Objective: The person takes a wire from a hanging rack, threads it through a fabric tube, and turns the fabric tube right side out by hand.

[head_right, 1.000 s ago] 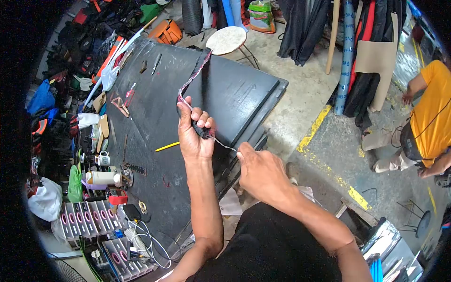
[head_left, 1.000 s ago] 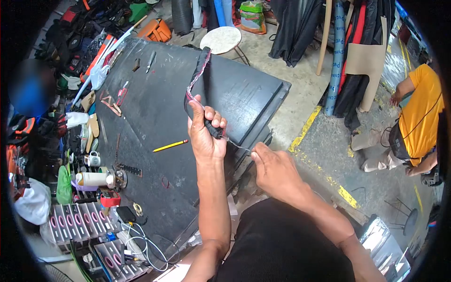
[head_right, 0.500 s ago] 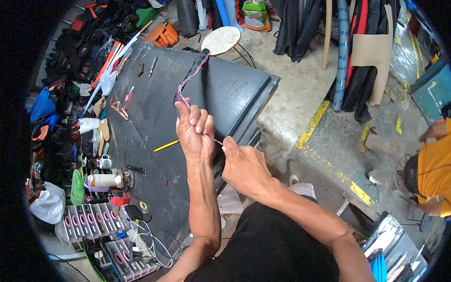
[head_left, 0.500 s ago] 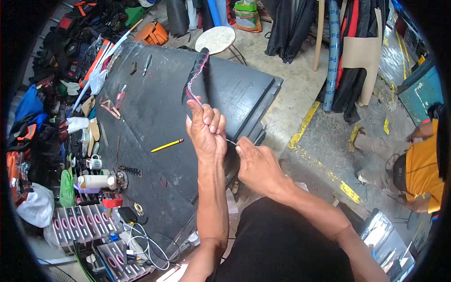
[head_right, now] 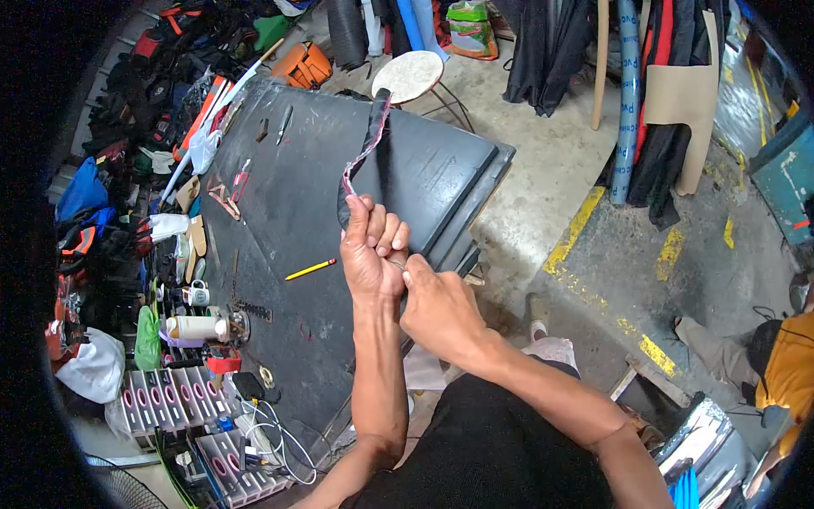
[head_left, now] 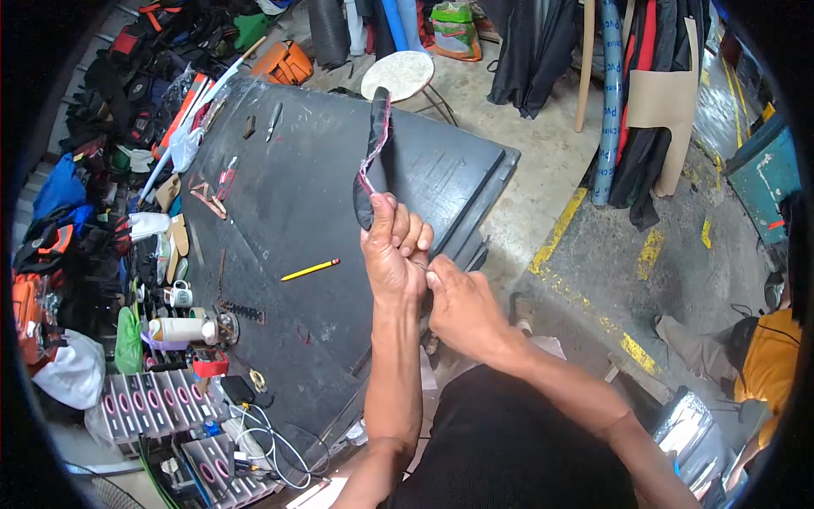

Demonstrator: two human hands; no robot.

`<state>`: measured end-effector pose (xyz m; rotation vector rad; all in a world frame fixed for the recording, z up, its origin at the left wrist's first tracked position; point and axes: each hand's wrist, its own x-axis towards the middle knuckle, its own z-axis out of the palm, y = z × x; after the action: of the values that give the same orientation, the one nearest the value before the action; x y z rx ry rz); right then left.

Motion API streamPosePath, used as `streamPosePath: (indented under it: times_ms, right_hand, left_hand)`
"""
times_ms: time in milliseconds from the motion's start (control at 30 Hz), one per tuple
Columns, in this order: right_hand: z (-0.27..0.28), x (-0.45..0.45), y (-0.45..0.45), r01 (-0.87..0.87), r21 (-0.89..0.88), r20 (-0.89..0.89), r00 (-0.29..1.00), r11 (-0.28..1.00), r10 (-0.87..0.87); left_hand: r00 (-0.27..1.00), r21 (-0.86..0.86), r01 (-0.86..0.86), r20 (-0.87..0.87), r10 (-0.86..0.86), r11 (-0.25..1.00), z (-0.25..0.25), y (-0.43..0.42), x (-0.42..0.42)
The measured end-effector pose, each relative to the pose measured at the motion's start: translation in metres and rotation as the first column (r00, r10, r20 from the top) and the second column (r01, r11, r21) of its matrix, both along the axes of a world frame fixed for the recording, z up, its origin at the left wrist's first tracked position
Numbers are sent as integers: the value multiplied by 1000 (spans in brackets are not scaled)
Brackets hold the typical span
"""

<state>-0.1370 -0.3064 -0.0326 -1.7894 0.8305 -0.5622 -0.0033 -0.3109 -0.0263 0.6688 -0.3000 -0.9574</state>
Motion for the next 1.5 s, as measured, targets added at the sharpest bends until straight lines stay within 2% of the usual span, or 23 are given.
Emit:
streamPosePath:
  times_ms: [33,200,300,333,433,467,600,700,833,1267,1367,1400,1500]
  right_hand:
    - [0,2,-1,1,3,-3,1000,1000,-1]
    - [0,6,-11,12,-18,15,1000,1000,-11]
    - [1,1,-24,-10,7,41,999,1000,9]
    - [3,-1,-27,-17,5,26,1000,1000,16]
    - [7,-4,-34,-18,-6,-11,1000,1000,18]
    - [7,-3,-34,-21,-2,-17,1000,1000,21]
    - [8,2,-31,-11,2,-12,1000,1000,11]
    - [8,8,-26,14,-18,8,1000,1000,-14]
    - [0,18,-20,40,-65,40,999,997,-37]
    - [5,29,-19,29,-102,35,999,994,-26]
    - [8,22,-28,-17,-120,-29,999,993,14]
    - [12,19,-33,-52,-127,-52,998,991,45]
    - [20,16,-36,-110,-133,-98,990,985,97]
  left_hand:
    - [999,9,-42,23,42,999,0,-2,-1]
    - [996,2,-12,87,12,1000,-4,-5,10]
    - [992,-10,49,-114,-50,999,-5,-2,14]
    - [993,-10,48,-106,-49,999,2,-3,16]
    - [961,190,-66,-252,113,980,28,-10,13]
    - [961,186,-64,-253,110,981,26,-12,17]
    - [974,94,41,-226,-19,995,7,-12,33]
    - [999,-134,41,-6,-42,990,1,-13,27]
    - [998,-107,-55,31,59,993,6,-18,18]
    - [996,-135,-39,72,49,990,0,-16,30]
    - [998,-70,-33,-60,28,997,4,-8,33]
    - [998,-79,-44,-54,39,996,15,-9,32]
    - [965,146,-79,-238,113,986,43,-13,26]
